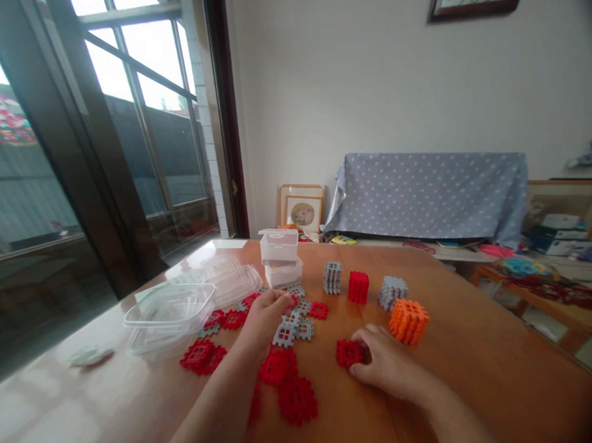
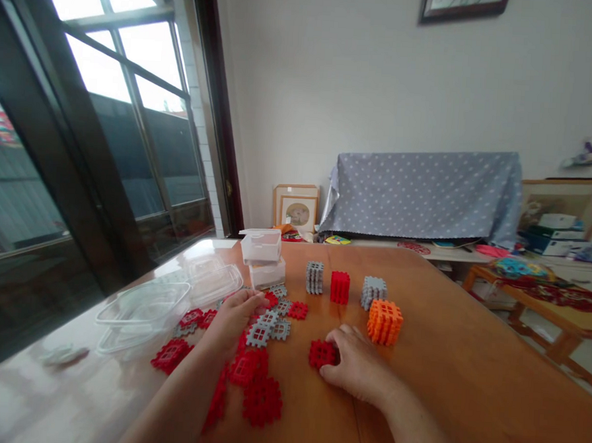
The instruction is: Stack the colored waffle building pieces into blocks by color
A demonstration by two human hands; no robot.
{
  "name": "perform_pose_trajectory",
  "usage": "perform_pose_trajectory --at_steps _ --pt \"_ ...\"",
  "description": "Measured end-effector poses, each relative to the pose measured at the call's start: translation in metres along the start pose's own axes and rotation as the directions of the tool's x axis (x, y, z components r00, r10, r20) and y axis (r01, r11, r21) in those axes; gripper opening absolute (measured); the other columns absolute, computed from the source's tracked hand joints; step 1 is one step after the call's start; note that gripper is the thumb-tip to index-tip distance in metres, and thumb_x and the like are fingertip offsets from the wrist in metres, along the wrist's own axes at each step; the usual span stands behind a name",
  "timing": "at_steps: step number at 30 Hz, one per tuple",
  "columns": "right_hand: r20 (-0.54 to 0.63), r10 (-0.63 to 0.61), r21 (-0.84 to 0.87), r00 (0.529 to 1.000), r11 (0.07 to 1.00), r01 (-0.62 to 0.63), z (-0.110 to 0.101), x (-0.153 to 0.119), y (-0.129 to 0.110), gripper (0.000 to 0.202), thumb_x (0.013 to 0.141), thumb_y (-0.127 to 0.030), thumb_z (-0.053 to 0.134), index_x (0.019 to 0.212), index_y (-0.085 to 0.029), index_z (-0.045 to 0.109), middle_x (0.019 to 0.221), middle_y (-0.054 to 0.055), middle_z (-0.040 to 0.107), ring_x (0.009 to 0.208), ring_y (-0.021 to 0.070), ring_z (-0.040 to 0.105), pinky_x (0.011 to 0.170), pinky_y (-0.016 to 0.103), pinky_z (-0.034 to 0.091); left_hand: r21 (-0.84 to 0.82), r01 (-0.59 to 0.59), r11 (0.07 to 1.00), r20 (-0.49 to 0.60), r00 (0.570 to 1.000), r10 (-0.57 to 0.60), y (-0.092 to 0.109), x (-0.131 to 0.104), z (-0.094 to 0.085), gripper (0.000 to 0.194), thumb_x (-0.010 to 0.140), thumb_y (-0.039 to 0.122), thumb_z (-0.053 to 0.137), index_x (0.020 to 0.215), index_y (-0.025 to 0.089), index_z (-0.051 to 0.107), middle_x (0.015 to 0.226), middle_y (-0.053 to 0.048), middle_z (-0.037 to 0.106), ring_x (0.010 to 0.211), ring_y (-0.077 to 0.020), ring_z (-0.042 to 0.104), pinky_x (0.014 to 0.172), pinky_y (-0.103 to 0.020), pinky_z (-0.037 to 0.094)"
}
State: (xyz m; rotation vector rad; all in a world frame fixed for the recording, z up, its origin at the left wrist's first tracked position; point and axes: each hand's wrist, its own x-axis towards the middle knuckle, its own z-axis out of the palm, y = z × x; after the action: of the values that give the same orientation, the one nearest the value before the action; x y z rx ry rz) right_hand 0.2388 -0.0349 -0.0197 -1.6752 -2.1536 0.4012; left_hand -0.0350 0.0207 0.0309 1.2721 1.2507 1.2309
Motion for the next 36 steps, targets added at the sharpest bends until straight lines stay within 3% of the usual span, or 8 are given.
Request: perform_pose_trajectory --at_steps 5,10,14,20,30,36 --pt "-0.004 0.006 -0.016 1.0 1.0 -0.006 0.007 0.008 0.007 0.026 0.069 -0.031 0.073 0.093 -0.023 0.067 0.096 0.004 0.064 0.091 0.0229 0.059 0.078 0.033 0.042 -0.01 -0.034 0.999 -0.088 0.996 0.033 -0.005 0.009 -0.016 0.033 0.076 0.05 0.068 0.081 0.018 0.062 0.07 0.0 0.062 0.059 -0.0115 0.052 0.058 -0.023 0.038" --pt "-0.035 -0.032 -0.01 0.999 0.999 0.032 0.012 0.019 0.012 0.035 0.076 -0.035 0.069 0.109 -0.024 0.07 0.102 0.006 0.065 0.099 0.0256 0.06 0.086 0.036 0.044 0.166 -0.069 0.984 -0.1 0.991 0.087 -0.01 0.015 -0.024 0.028 0.082 0.046 0.061 0.081 0.018 0.061 0.061 0.004 0.053 0.052 -0.0099 0.042 0.053 -0.023 0.031" --pt "-0.024 -0.03 -0.009 0.999 1.0 0.029 0.015 0.024 0.015 0.046 0.078 -0.04 0.068 0.122 -0.024 0.069 0.106 0.008 0.067 0.102 0.0275 0.061 0.089 0.038 0.045 0.249 -0.064 0.967 -0.086 0.992 0.087 -0.015 0.015 -0.029 0.017 0.074 0.034 0.068 0.078 0.019 0.063 0.059 0.003 0.055 0.056 -0.0128 0.047 0.056 -0.024 0.033" --pt "-0.013 -0.024 -0.026 1.0 0.999 0.024 0.013 0.023 0.016 0.052 0.079 -0.042 0.067 0.127 -0.022 0.067 0.105 0.009 0.067 0.1 0.0274 0.062 0.089 0.038 0.047 0.648 -0.142 0.748 0.101 0.99 0.101 -0.01 0.003 -0.036 0.005 0.07 0.023 0.067 0.074 0.022 0.066 0.072 -0.003 0.068 0.075 -0.0204 0.061 0.067 -0.026 0.038" --pt "-0.012 -0.026 0.036 1.0 0.999 0.026 0.009 0.019 0.016 0.043 0.079 -0.041 0.069 0.119 -0.024 0.07 0.107 0.008 0.066 0.103 0.0271 0.062 0.092 0.038 0.048 0.737 -0.136 0.662 0.117 0.99 0.072 -0.003 0.0 -0.038 0.005 0.072 0.019 0.059 0.07 0.022 0.062 0.071 -0.004 0.065 0.07 -0.0216 0.059 0.069 -0.029 0.036" --pt "-0.039 -0.012 0.077 0.999 0.997 0.015 0.008 0.013 0.016 0.06 0.077 -0.047 0.073 0.13 -0.021 0.064 0.113 0.011 0.066 0.107 0.0293 0.062 0.095 0.04 0.049 0.772 -0.16 0.615 0.131 0.987 0.092 -0.009 -0.001 -0.039 0.008 0.07 0.024 0.064 0.066 0.023 0.057 0.067 -0.001 0.062 0.065 -0.0191 0.056 0.064 -0.028 0.033"
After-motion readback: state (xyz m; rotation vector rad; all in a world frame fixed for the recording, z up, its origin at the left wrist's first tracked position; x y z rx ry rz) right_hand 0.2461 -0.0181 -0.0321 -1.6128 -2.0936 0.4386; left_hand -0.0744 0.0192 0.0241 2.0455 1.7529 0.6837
